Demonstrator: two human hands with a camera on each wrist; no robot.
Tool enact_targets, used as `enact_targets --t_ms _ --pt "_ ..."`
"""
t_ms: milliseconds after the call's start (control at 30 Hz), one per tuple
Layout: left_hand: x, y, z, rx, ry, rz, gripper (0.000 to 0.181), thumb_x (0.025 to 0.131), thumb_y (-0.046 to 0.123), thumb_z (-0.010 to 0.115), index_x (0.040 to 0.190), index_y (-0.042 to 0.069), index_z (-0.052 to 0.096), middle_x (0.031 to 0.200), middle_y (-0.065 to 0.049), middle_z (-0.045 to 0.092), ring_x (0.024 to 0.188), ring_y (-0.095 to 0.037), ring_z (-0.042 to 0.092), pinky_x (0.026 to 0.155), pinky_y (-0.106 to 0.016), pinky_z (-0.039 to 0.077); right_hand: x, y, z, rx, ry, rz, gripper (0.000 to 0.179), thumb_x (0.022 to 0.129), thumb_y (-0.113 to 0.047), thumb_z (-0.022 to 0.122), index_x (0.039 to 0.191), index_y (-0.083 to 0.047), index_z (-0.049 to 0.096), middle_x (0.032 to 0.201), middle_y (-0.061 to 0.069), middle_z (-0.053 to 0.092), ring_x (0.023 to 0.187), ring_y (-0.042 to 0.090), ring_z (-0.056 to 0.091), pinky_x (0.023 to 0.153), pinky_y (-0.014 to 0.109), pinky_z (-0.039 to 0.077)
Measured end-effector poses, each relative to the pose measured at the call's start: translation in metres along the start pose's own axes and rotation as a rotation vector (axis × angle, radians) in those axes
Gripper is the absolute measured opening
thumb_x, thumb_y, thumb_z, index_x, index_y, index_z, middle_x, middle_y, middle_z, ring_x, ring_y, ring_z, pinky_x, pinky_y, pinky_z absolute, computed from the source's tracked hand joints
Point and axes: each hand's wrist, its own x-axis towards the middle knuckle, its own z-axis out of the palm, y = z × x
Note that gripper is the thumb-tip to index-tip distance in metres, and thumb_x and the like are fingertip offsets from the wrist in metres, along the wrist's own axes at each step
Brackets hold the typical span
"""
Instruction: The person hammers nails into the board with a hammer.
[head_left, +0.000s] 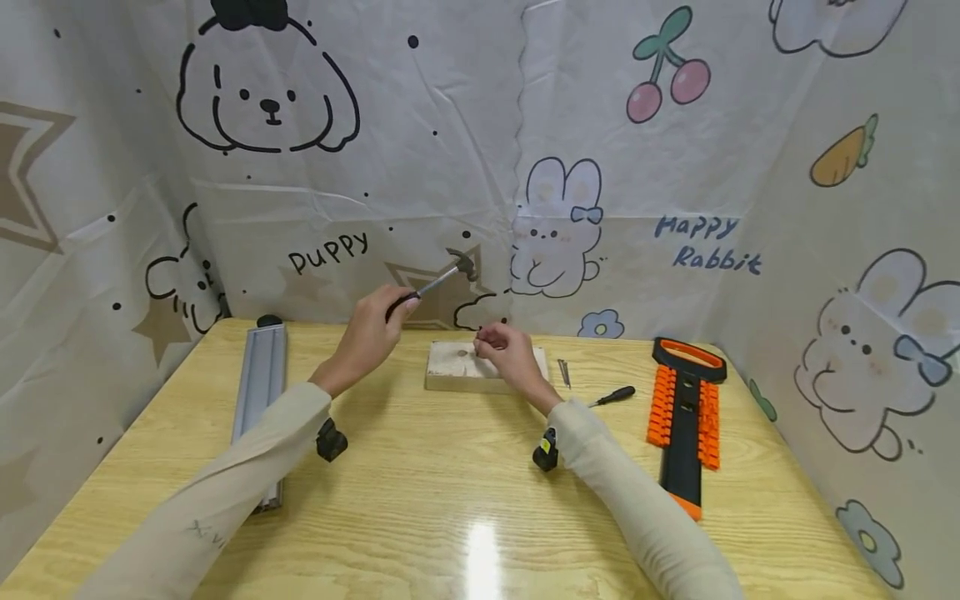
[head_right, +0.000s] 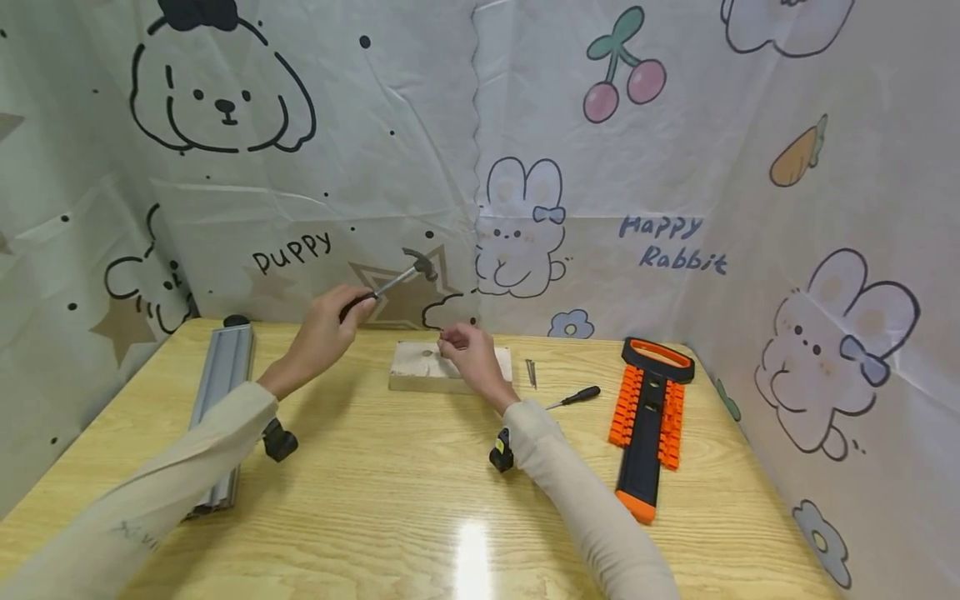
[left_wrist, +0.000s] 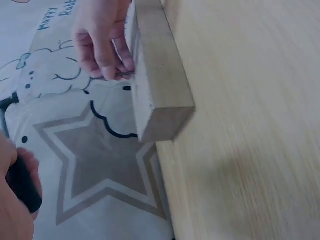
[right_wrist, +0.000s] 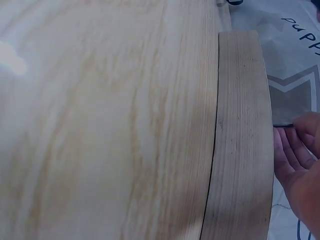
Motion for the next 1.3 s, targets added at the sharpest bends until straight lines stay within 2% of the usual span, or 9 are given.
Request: enact_targets --t_ms 167,233,500,667,767,1000,1100,1200,1300 --pt "-0.005 -0.002 0.007 0.078 -0.249 -0.046 0.022 0.108 0.009 0.059 0.115 -0.006 0.073 0.100 -0.016 0.070 0.076 -0.019 0.054 0.067 -0.033 0.045 -0.001 -0.004 0.003 0.000 0.016 0.010 0.012 0.101 -0.004 0.069 0.109 0.005 0.072 0.107 0.020 0.076 0.096 0.030 0.072 0.088 0.033 0.060" --pt "-0.007 -0.002 0.010 0.106 -0.302 -0.050 0.022 0.108 0.010 0.059 0.113 -0.006 0.074 0.099 -0.016 0.070 0.076 -0.019 0.055 0.067 -0.033 0.046 -0.001 -0.006 0.003 0.004 0.021 0.014 0.012 0.100 -0.003 0.069 0.108 0.006 0.071 0.107 0.021 0.076 0.096 0.032 0.073 0.088 0.035 0.060" --pt "-0.006 0.002 0.009 0.103 -0.249 -0.060 0.022 0.108 0.009 0.059 0.114 -0.007 0.074 0.104 -0.017 0.072 0.076 -0.021 0.058 0.067 -0.034 0.047 0.000 0.000 0.004 0.005 0.033 -0.019 0.014 0.098 -0.001 0.070 0.110 0.007 0.071 0.106 0.020 0.076 0.094 0.028 0.073 0.087 0.033 0.060" --pt "-0.008 -0.001 0.009 0.105 -0.261 -0.086 0.023 0.108 0.008 0.057 0.112 -0.008 0.073 0.099 -0.018 0.070 0.073 -0.020 0.054 0.066 -0.034 0.046 0.000 -0.002 0.003 0.020 0.017 0.026 0.013 0.099 -0.002 0.071 0.110 0.005 0.071 0.109 0.021 0.074 0.100 0.033 0.072 0.093 0.038 0.059" --pt "-0.010 -0.004 0.012 0.096 -0.258 -0.106 0.023 0.109 0.009 0.056 0.112 -0.007 0.073 0.098 -0.017 0.069 0.071 -0.019 0.052 0.065 -0.033 0.045 0.000 -0.003 0.003 0.017 0.015 0.045 0.013 0.099 -0.003 0.070 0.110 0.004 0.071 0.110 0.020 0.074 0.101 0.032 0.071 0.094 0.037 0.059" --pt "-0.012 -0.006 0.016 0.074 -0.257 -0.143 0.025 0.110 0.009 0.055 0.116 -0.009 0.071 0.099 -0.018 0.067 0.072 -0.019 0.053 0.064 -0.032 0.044 -0.001 -0.002 0.004 0.012 0.015 0.040 0.013 0.100 -0.003 0.070 0.111 0.004 0.070 0.109 0.019 0.074 0.100 0.030 0.070 0.095 0.038 0.058" --pt "-0.012 -0.005 0.016 0.079 -0.252 -0.140 0.025 0.110 0.008 0.055 0.118 -0.010 0.070 0.103 -0.020 0.068 0.072 -0.019 0.053 0.063 -0.031 0.044 -0.002 -0.002 0.004 0.000 0.018 0.032 0.013 0.100 -0.003 0.069 0.111 0.004 0.070 0.108 0.018 0.074 0.100 0.030 0.070 0.094 0.037 0.058" --pt "-0.010 -0.003 0.015 0.086 -0.212 -0.111 0.024 0.109 0.008 0.055 0.117 -0.009 0.071 0.102 -0.018 0.068 0.073 -0.019 0.053 0.064 -0.032 0.045 -0.002 -0.003 0.004 -0.011 0.019 0.036 0.013 0.100 -0.004 0.069 0.111 0.003 0.070 0.108 0.017 0.074 0.100 0.028 0.070 0.094 0.037 0.058" --pt "-0.007 -0.001 0.013 0.061 -0.109 -0.060 0.021 0.108 0.006 0.056 0.114 -0.008 0.071 0.098 -0.017 0.067 0.074 -0.021 0.054 0.066 -0.034 0.046 -0.003 -0.004 0.004 -0.017 0.016 0.035 0.013 0.101 -0.005 0.069 0.111 0.002 0.070 0.108 0.017 0.073 0.100 0.028 0.070 0.094 0.037 0.058"
